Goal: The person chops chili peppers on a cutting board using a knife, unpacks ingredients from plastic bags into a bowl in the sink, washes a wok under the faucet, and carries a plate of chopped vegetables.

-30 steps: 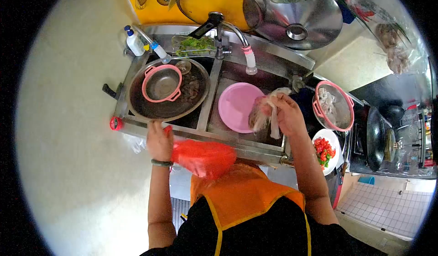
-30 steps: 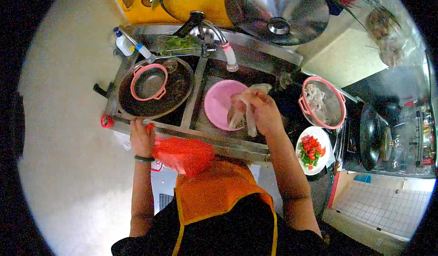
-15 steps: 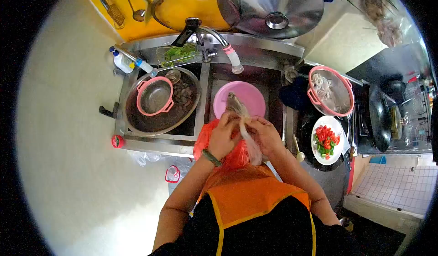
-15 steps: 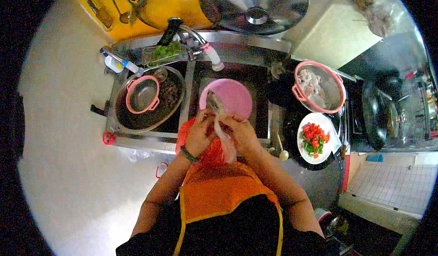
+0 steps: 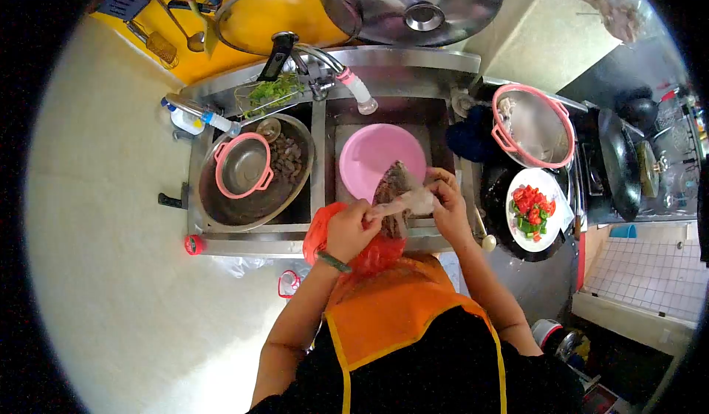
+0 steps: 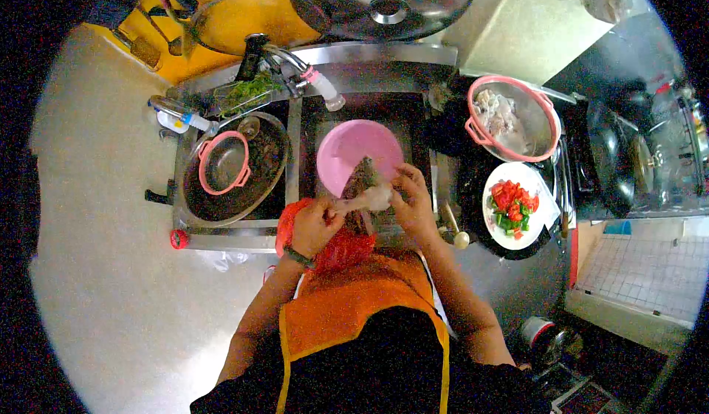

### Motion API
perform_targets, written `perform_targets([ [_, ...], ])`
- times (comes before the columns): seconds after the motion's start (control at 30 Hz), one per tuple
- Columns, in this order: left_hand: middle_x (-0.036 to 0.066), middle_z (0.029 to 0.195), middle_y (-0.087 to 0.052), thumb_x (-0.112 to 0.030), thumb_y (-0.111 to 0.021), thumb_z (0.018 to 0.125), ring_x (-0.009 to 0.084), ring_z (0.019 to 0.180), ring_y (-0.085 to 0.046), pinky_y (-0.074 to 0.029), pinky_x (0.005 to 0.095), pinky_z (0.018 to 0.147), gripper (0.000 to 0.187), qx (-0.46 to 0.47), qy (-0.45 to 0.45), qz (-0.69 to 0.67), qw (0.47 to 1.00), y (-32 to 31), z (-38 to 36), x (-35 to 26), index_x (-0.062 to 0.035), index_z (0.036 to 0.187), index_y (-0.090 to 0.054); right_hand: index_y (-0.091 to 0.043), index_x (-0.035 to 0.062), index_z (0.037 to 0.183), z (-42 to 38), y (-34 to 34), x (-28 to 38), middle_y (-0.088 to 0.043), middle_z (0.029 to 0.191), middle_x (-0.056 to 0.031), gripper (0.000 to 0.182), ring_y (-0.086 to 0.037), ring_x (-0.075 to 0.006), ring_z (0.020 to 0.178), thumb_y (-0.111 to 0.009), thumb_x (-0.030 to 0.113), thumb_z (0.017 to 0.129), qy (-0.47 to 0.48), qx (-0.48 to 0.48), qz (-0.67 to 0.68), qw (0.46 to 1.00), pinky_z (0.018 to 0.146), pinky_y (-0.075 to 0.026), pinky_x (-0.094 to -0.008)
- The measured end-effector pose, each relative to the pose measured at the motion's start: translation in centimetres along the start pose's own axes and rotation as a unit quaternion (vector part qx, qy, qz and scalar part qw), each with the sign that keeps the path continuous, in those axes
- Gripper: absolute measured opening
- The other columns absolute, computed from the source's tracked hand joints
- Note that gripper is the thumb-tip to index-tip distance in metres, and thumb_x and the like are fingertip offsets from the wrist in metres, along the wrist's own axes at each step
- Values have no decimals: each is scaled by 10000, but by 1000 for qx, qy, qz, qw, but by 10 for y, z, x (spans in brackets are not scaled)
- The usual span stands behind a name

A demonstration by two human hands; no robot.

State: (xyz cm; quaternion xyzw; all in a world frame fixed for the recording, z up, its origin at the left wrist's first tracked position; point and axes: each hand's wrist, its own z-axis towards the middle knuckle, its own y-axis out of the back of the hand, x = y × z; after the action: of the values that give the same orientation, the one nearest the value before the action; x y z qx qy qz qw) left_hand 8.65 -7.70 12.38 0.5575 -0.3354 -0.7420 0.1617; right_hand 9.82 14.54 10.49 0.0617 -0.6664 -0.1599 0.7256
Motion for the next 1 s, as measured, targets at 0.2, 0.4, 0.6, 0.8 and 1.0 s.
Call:
perform_targets([
  [0.2,125,784,-642,-169,-655,747,298,669,-617,-490,383,598,240,57,-39,22,997,7,10,-3,-121,982,-649,-536,24,960,-8,-4,18,-550,935,-74,119,-506,-159,945,-572,102,878,-96,152,54,982,829,-415,-290],
  [0.4,109,851,-666,-162,-610,801,193,762,-636,-484,273,667,231,-15,-18,-184,983,20,4,36,-85,1015,-648,-581,29,878,-18,-14,21,-553,762,-31,191,-520,-157,702,-583,220,885,-71,95,78,990,703,-449,-306],
  [0.6,107,928,-621,-58,-595,793,198,883,-579,-446,296,802,169,-49,104,-383,917,23,-9,49,-7,952,-623,-594,48,856,-20,-19,18,-563,740,11,193,-533,-104,731,-584,238,883,-169,84,231,955,694,-461,-262],
  [0.8,51,804,-550,-21,-560,783,141,770,-539,-438,264,719,35,162,-113,-177,964,37,-4,43,-1,798,-585,-571,69,955,-22,-10,-16,-580,757,-13,181,-532,-107,649,-596,224,865,-186,86,232,951,592,-453,-263],
  [1.0,18,930,-531,-133,-634,806,112,672,-480,-398,227,639,292,57,209,-541,813,30,-7,103,-14,1059,-551,-537,100,927,-4,-14,11,-528,703,2,155,-449,-98,515,-534,253,900,-374,-130,439,806,419,-354,-232],
])
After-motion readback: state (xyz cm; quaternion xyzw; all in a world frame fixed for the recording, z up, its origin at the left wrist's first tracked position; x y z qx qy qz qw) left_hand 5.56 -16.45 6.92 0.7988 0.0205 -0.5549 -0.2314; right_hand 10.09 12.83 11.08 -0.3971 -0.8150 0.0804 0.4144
